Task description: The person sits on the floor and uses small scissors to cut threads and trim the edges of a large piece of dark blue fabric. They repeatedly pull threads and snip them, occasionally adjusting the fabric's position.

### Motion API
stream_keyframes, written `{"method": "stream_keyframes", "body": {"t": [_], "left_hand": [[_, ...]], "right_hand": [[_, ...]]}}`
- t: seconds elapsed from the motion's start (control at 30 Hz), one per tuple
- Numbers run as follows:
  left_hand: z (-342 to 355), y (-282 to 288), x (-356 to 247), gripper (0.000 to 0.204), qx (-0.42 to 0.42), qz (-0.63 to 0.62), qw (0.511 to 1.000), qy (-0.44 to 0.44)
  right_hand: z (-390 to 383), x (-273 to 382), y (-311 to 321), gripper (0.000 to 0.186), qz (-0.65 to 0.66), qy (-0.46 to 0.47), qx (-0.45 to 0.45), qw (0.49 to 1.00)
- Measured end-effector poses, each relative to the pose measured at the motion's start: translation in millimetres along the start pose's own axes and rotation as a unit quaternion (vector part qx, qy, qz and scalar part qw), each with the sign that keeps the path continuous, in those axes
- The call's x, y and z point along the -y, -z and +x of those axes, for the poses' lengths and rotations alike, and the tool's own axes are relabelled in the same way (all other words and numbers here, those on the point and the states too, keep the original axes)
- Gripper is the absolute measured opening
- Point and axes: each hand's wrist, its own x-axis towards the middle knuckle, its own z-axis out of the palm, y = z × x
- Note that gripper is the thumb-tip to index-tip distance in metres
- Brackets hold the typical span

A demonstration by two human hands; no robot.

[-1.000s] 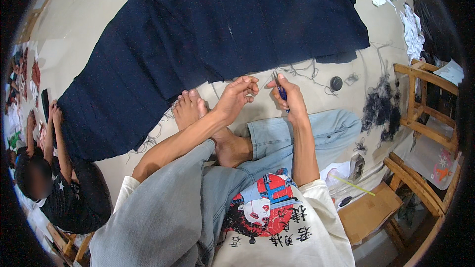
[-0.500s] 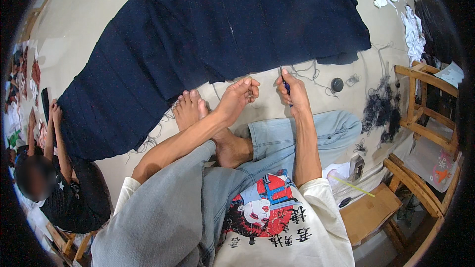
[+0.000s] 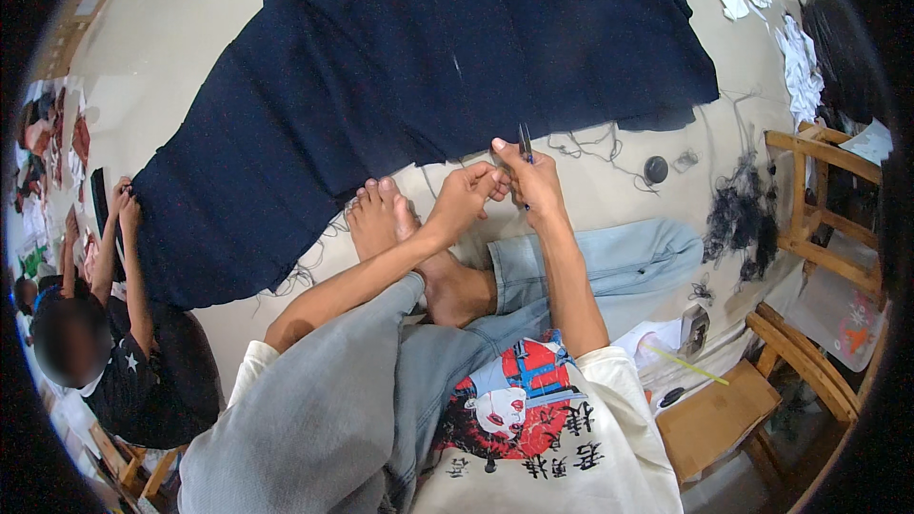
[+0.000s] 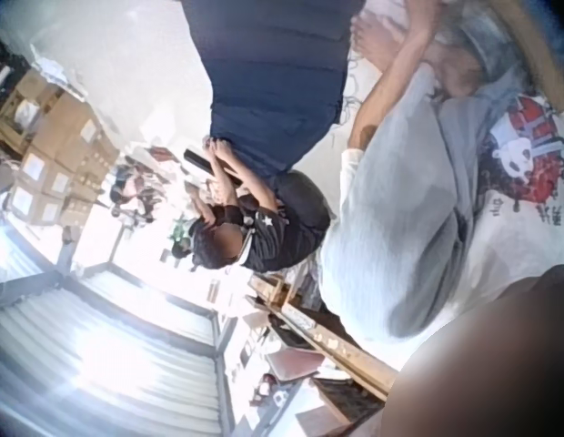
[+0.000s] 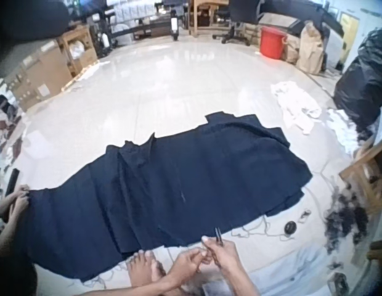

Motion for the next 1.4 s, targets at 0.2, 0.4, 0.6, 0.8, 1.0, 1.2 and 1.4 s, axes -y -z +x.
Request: {"method": "stream_keyframes", "body": {"t": [0.2,0.4,0.6,0.8,1.0,1.2,1.4], "left_hand": [[-3.4,3.3,-5.8,0.033,0.024,0.087,0.995,-0.03],[4.7,3.7,-18.9,0.05,-0.085,-0.284,0.954,0.036],[14.7,5.6,-10.0,0.048,-0.099,-0.164,0.981,-0.01],[18.3,11.3,-2.7,0.041,-0.081,-0.163,0.983,-0.025],[13.9,13.9,-6.9,0.045,-0.036,-0.195,0.979,-0.041],[10.3,12.9,-16.6,0.047,-0.025,-0.207,0.978,-0.01],[5.9,11.4,-19.5,0.041,-0.01,-0.267,0.963,-0.02]], "right_hand": [[17.8,-1.7,4.3,0.022,0.122,-0.055,0.01,0.991],[14.9,-9.0,6.6,0.018,0.157,-0.017,0.02,0.987],[11.9,-16.5,-0.2,0.016,0.071,0.071,-0.024,0.995],[20.4,-20.3,-7.7,0.018,0.053,0.142,-0.037,0.988],[-12.2,-8.2,13.2,0.05,0.042,0.09,-0.043,0.994],[-50.9,-15.3,4.8,0.055,0.1,-0.053,0.113,0.987],[-40.8,-20.9,-9.9,0.049,0.182,-0.06,0.122,0.974]]}}
